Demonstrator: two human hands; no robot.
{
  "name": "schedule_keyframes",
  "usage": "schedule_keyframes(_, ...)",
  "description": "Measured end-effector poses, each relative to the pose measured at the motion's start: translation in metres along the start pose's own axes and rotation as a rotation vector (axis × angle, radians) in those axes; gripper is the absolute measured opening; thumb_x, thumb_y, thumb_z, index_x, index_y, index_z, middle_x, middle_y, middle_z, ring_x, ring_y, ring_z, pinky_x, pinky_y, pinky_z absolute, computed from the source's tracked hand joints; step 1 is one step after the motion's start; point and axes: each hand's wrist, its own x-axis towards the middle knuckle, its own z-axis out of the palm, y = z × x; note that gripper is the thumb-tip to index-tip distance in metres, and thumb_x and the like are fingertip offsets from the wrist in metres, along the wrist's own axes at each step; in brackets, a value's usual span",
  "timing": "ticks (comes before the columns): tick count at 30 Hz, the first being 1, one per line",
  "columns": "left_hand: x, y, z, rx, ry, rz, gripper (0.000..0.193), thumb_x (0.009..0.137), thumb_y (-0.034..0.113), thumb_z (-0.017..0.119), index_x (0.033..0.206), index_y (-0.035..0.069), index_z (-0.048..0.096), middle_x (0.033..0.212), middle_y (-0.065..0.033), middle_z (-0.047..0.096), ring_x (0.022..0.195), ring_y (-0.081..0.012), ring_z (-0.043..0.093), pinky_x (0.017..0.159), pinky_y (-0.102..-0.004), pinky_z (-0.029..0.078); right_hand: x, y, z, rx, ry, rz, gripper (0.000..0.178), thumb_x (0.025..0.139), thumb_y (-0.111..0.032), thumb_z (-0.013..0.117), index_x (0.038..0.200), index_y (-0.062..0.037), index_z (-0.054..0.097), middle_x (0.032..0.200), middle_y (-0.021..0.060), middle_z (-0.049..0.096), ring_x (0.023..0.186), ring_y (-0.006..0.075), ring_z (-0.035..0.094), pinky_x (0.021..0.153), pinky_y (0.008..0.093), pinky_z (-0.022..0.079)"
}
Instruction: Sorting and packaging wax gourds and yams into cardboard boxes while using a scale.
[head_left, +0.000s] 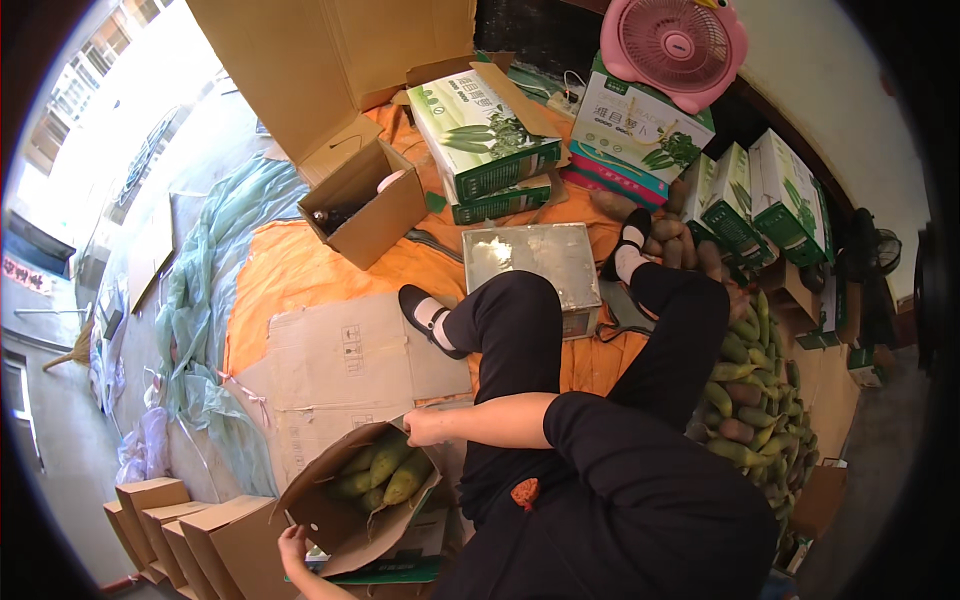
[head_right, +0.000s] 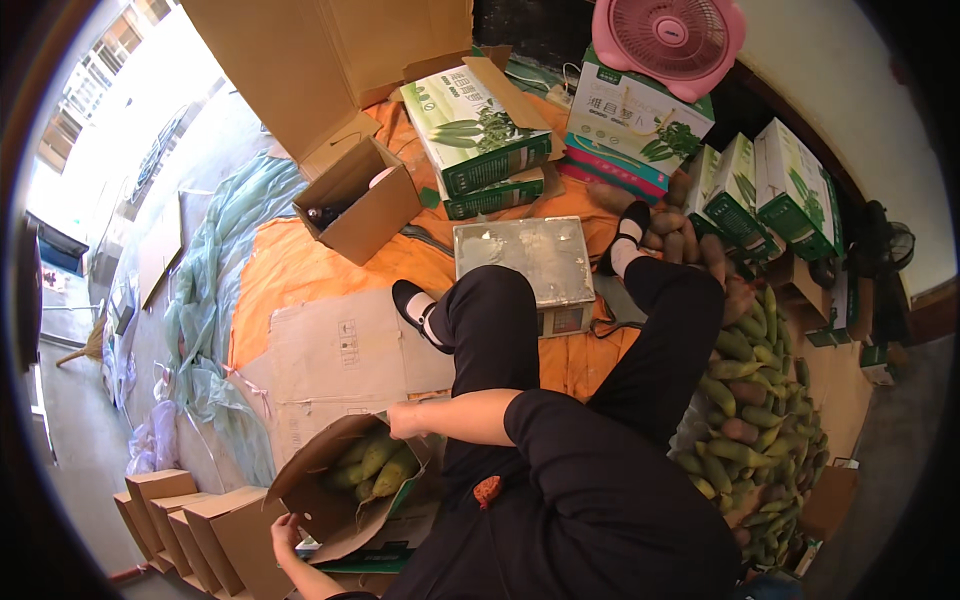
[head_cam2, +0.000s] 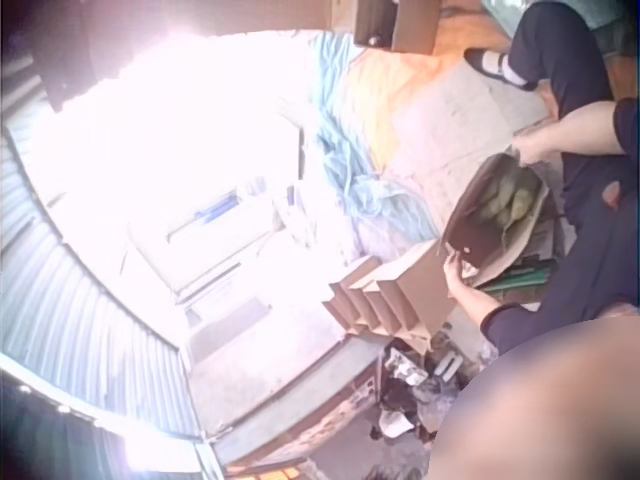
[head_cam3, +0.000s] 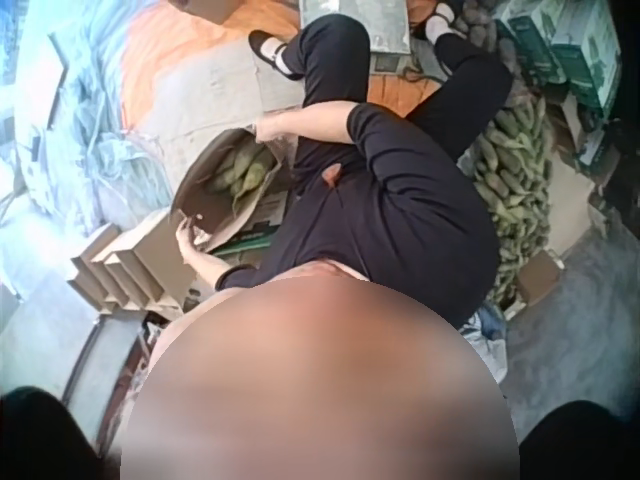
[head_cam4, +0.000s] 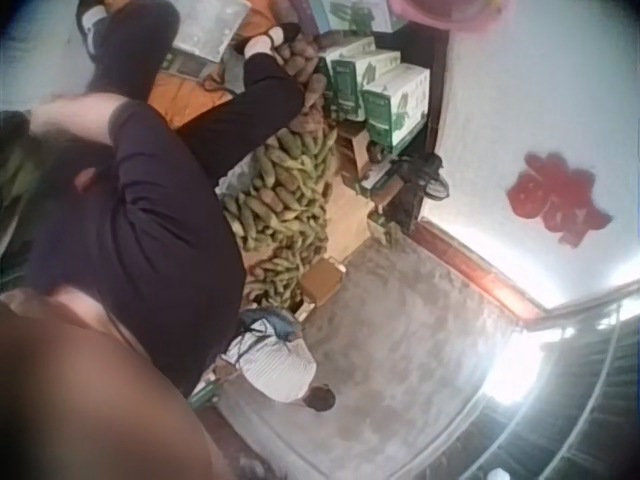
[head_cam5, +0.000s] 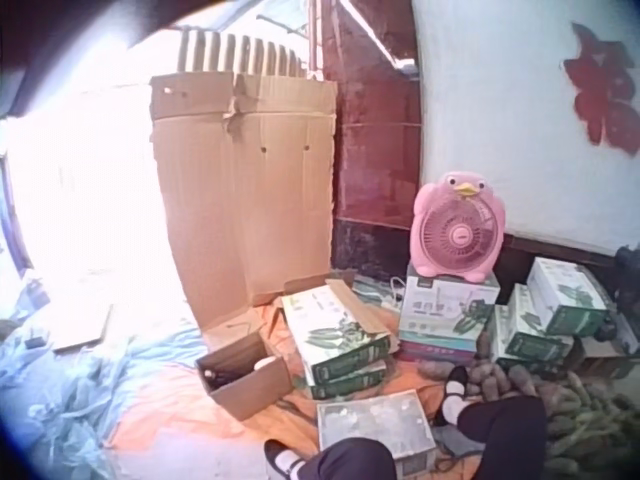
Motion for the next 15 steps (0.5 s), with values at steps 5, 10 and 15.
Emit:
schedule_keyframes(5,0.003,0.082,-0.027,-0.016,0.522,0.500,0.027,0.088,0.005,0.057,0.112,-0.005,0.061,0.106,-0.0143,0.065,0.092,-0.0195,0.061,0.085,-0.0296,0.048,0.027,0.024,-0.011,-0.039,0.220,-0.109,0.033,0.075,-0.018,0.066,0.105,-0.0046,0.063,0.090,0.0160,0.067,0.086,0.0300,0.065,0.074,0.0390,0.051)
schedule_keyframes(10,-0.063,0.235,-0.016,-0.208,0.574,0.762,0.026,0.093,0.004,0.051,0.117,-0.005,0.058,0.117,-0.0127,0.060,0.106,-0.0223,0.056,0.096,-0.0319,0.041,0.020,0.017,-0.013,-0.003,0.269,-0.207,0.025,0.072,-0.016,0.067,0.096,-0.0070,0.067,0.093,0.0151,0.067,0.090,0.0304,0.064,0.078,0.0393,0.050)
schedule_keyframes(15,-0.124,0.363,0.065,0.264,0.342,1.138,0.032,0.080,-0.003,0.058,0.111,-0.004,0.059,0.112,-0.0178,0.059,0.108,-0.0330,0.054,0.095,-0.0393,0.040,-0.027,-0.029,-0.038,0.770,0.223,-0.251,0.032,0.074,-0.009,0.065,0.105,-0.0018,0.060,0.083,0.0090,0.063,0.078,0.0187,0.061,0.067,0.0301,0.050)
